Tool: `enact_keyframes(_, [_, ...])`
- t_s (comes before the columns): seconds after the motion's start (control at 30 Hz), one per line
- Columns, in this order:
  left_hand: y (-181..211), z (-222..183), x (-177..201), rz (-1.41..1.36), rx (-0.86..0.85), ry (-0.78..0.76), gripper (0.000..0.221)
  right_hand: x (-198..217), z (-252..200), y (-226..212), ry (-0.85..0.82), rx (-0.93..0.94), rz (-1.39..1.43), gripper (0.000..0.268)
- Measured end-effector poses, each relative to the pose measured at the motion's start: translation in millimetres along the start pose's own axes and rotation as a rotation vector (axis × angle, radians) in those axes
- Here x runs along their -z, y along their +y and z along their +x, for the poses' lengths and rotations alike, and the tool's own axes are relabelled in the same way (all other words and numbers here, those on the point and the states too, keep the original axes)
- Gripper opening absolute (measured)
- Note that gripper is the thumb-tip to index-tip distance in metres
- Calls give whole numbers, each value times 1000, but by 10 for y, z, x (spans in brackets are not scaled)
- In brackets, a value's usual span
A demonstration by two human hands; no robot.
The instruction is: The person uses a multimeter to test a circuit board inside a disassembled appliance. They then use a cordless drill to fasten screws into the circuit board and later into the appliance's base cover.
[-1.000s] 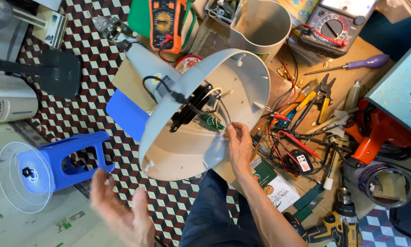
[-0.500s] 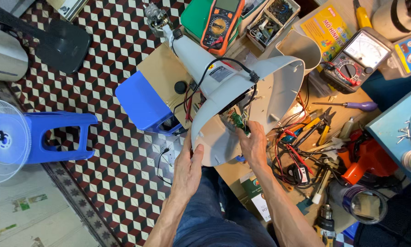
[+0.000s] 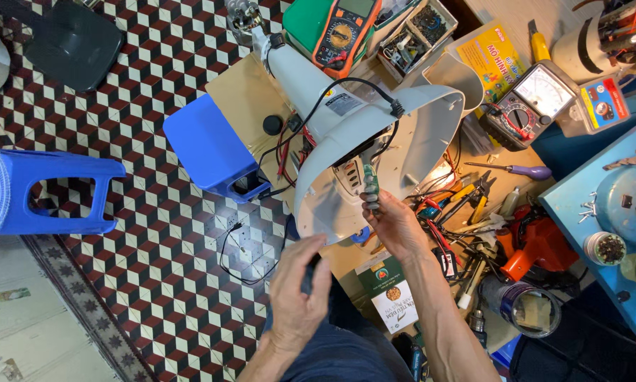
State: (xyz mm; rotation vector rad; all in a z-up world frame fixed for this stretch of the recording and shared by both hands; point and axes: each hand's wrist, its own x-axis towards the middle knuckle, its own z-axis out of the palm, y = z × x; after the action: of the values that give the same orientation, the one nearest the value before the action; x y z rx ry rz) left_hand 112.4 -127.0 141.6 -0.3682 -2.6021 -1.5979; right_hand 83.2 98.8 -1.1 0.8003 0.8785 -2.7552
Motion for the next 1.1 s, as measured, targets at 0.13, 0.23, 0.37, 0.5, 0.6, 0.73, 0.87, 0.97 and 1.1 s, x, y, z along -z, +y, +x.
enact_keyframes(0.13, [-122,75,-443,-270,358,-175,38,-75,-29,-11,49,-31,124,36])
enact_keyframes(0.23, [-414,429,-855,-482,621,-116,40,-80,-36,-26,11,-35,171,37])
enact_keyframes(0.37, [-765,749,-1140,-564,799,-152,46,-73,-50,11,24,-32,178,37])
enact_keyframes(0.5, [-803,847,-1207,-789,712,-249,48,-99,-56,-40,63,-20,180,35])
enact_keyframes(0.6, [-759,846,-1182,-744,701,-283,50,-102,-68,-29,58,-25,171,36])
enact_keyframes(0.73, [-694,892,-1188,-716,651,-264,51,-81,-60,-15,76,-13,169,35])
enact_keyframes(0.87, [-661,921,-1238,-665,614,-270,55,-8,-37,-1,91,-1,167,36])
enact_keyframes(0.97, [-658,939,-1280,-760,633,-279,58,41,-29,35,107,0,163,38])
enact_keyframes(1.1, [-678,974,-1302,-756,640,-276,59,60,-27,55,104,-5,177,37])
